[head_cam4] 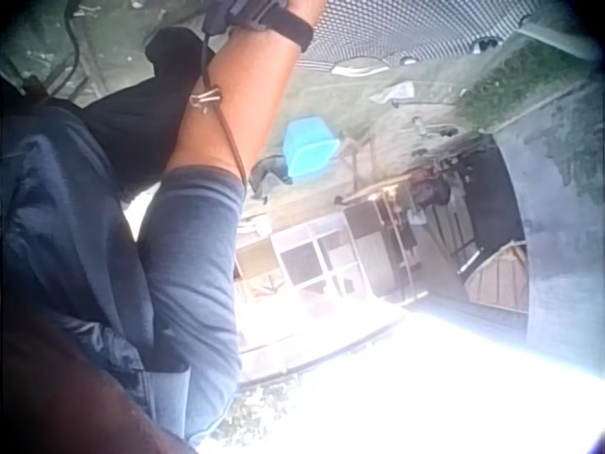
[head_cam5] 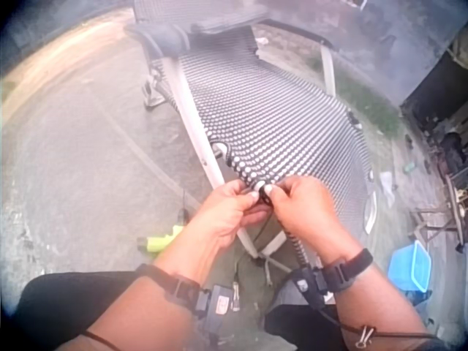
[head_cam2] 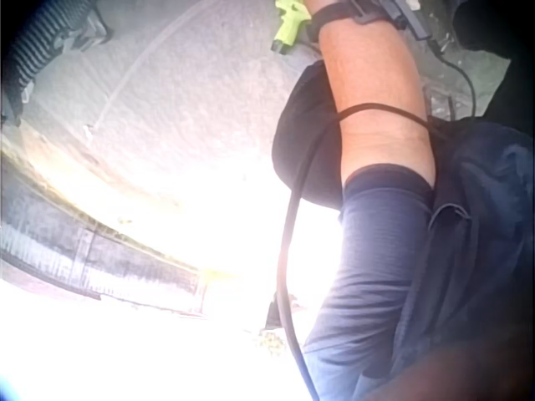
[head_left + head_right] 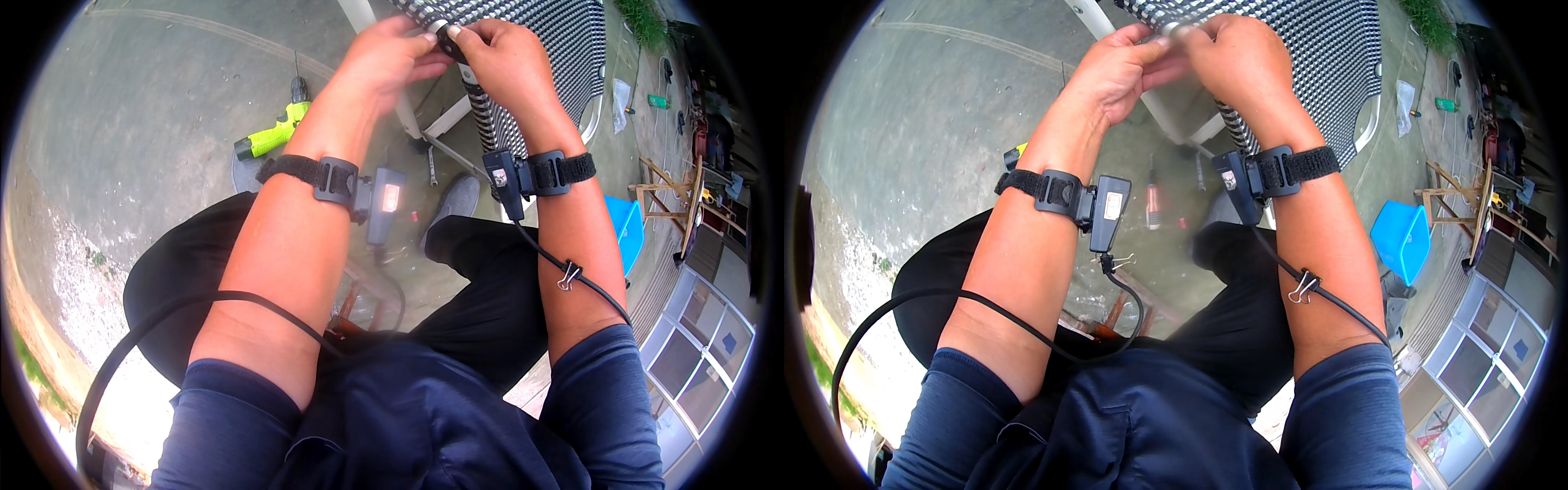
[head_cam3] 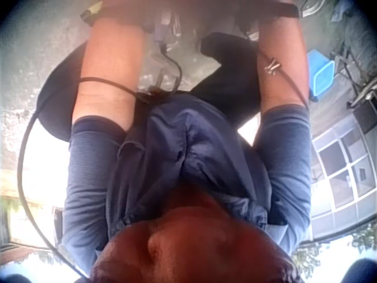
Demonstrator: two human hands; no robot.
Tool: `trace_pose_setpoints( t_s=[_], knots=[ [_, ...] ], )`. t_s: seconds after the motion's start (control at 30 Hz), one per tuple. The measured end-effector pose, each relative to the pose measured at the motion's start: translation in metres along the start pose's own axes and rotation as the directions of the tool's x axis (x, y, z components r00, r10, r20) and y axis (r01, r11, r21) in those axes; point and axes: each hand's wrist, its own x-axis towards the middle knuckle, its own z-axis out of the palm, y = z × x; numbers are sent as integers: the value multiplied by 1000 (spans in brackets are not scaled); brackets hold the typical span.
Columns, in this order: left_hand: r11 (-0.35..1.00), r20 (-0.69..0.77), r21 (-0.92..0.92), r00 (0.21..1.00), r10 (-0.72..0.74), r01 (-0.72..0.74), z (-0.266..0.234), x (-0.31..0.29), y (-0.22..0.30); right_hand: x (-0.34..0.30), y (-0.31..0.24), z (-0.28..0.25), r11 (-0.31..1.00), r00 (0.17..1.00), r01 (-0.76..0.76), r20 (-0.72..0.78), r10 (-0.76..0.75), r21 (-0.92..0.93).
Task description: The person uses a screwdriver and a power drill to secure a fabric seat to a metal frame, then stands up to lift and carry the chair across the yard.
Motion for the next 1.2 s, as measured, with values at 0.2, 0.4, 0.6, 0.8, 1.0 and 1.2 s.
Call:
trace_pose_setpoints(
  t_s=[0.2,0.4,0.6,0.8,1.0,1.2],
  knots=[
    [1000,8,-7,1000,14,-14,0,0,-1,-1,-2,-2,1000,1000,3,5,-3,5],
    [1000,17,-13,1000,15,-15,-1,0,-1,1,2,1,997,1000,-5,9,4,71],
    [1000,9,-15,1000,9,-9,-2,-1,-2,5,13,7,990,1000,1,21,-4,142],
    [1000,-8,-20,1000,-6,6,-1,-1,0,-2,28,11,944,998,47,30,-60,326],
    [999,-15,-45,1000,-13,12,-2,1,-2,-8,23,15,973,997,70,-30,-65,220],
    [999,-28,-28,999,-29,28,-2,2,-1,-8,23,19,991,996,59,-69,-51,118]
  ],
)
